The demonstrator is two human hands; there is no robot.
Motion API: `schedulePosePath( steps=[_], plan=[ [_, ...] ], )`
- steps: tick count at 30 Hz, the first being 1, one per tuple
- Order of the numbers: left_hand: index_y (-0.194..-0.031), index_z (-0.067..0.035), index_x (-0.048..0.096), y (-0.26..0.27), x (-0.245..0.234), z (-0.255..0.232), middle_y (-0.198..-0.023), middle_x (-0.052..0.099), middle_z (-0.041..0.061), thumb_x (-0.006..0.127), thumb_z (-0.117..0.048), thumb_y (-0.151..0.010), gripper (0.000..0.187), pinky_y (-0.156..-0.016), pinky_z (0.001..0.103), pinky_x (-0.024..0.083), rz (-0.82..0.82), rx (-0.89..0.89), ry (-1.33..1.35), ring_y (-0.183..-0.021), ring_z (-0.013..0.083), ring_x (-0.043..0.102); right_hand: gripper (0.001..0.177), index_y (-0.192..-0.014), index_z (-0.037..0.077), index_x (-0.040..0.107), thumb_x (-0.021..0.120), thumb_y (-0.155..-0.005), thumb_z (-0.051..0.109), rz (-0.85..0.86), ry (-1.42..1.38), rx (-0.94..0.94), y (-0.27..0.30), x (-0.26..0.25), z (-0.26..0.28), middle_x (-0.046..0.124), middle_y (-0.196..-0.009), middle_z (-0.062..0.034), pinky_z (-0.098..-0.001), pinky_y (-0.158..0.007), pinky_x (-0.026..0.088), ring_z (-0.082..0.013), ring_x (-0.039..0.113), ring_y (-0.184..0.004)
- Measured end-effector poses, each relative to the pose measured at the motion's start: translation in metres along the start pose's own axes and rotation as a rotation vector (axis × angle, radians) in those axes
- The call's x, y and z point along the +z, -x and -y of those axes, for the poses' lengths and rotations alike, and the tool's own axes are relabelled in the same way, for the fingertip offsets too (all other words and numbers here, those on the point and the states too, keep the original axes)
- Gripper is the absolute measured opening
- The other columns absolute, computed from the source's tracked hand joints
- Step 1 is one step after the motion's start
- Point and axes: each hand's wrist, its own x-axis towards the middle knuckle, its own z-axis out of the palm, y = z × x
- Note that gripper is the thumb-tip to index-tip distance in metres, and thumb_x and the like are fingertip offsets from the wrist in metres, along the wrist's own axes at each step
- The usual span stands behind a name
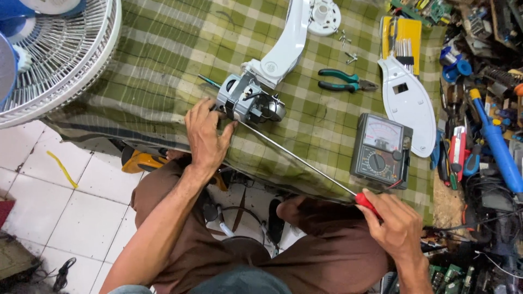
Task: Disassembling a fan motor casing and internal parts using manual tools.
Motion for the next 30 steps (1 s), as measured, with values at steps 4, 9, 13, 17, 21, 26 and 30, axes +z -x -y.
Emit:
schedulePosePath(
  steps=[4,9,13,17,21,26,30],
  plan=[
    [-0.094,-0.004,0.062,0.003,0.001,0.004,-0.13,0.065,0.023,0.076,-0.015,-0.085,0.02,-0.107,0.057,0.039,0.003,-0.031,0.009,-0.132,0.0397,0.053,0.048,-0.125,0.004,0.073,0.083,-0.084,0.028,0.06,-0.104,0.125,-0.005,-0.001,0.004,0.075,-0.094,-0.0077,-0.0377,-0.065,0.052,-0.0241,0.064,-0.074],
    [-0.094,-0.005,0.066,0.002,-0.004,0.013,-0.141,0.059,0.02,0.069,-0.016,-0.082,0.017,-0.114,0.063,0.031,0.111,-0.11,0.096,-0.141,0.039,0.043,0.04,-0.11,0.011,0.065,0.083,-0.084,0.036,0.123,0.0,0.217,0.003,0.01,0.0,0.07,-0.101,-0.0027,-0.0421,-0.068,0.053,-0.0265,0.068,-0.084],
    [-0.1,-0.007,0.072,-0.004,-0.005,0.014,-0.141,0.06,0.017,0.07,-0.01,-0.089,0.011,-0.116,0.06,0.03,0.093,-0.142,0.051,-0.141,0.0375,0.042,0.047,-0.118,0.011,0.068,0.079,-0.083,0.04,0.266,-0.122,0.321,-0.013,-0.001,0.009,0.068,-0.097,-0.0006,-0.0354,-0.055,0.051,-0.0176,0.052,-0.048],
    [-0.085,-0.01,0.073,-0.003,0.001,0.017,-0.142,0.06,0.015,0.075,-0.01,-0.086,0.003,-0.117,0.068,0.023,0.085,-0.128,0.037,-0.142,0.0422,0.041,0.039,-0.119,0.011,0.07,0.075,-0.088,0.034,0.221,-0.061,0.266,-0.012,0.004,0.007,0.075,-0.107,-0.0036,-0.0412,-0.07,0.055,-0.0246,0.07,-0.09],
    [-0.084,-0.011,0.077,-0.009,-0.002,0.024,-0.137,0.063,0.013,0.077,-0.016,-0.087,0.006,-0.117,0.061,0.019,0.093,-0.116,0.071,-0.142,0.0401,0.041,0.044,-0.122,0.016,0.069,0.072,-0.088,0.043,0.329,-0.032,0.323,-0.025,-0.002,0.014,0.066,-0.09,0.0046,-0.0313,-0.046,0.048,-0.0142,0.056,-0.061],
    [-0.08,-0.019,0.076,-0.006,0.013,0.041,-0.141,0.063,0.009,0.069,-0.029,-0.092,0.018,-0.121,0.064,0.012,0.066,-0.135,0.123,-0.144,0.0371,0.04,0.022,-0.111,0.02,0.074,0.069,-0.096,0.035,0.26,0.067,0.254,-0.033,0.003,0.02,0.066,-0.095,0.0058,-0.0355,-0.053,0.045,-0.0182,0.061,-0.071],
    [-0.081,-0.021,0.076,-0.007,0.014,0.042,-0.142,0.063,0.007,0.069,-0.035,-0.091,0.018,-0.122,0.062,0.007,0.087,-0.163,0.169,-0.146,0.0346,0.038,0.029,-0.114,0.019,0.073,0.071,-0.094,0.04,0.263,0.11,0.249,-0.038,0.003,0.024,0.062,-0.097,0.0059,-0.0328,-0.045,0.045,-0.0169,0.056,-0.061]
  ],
)
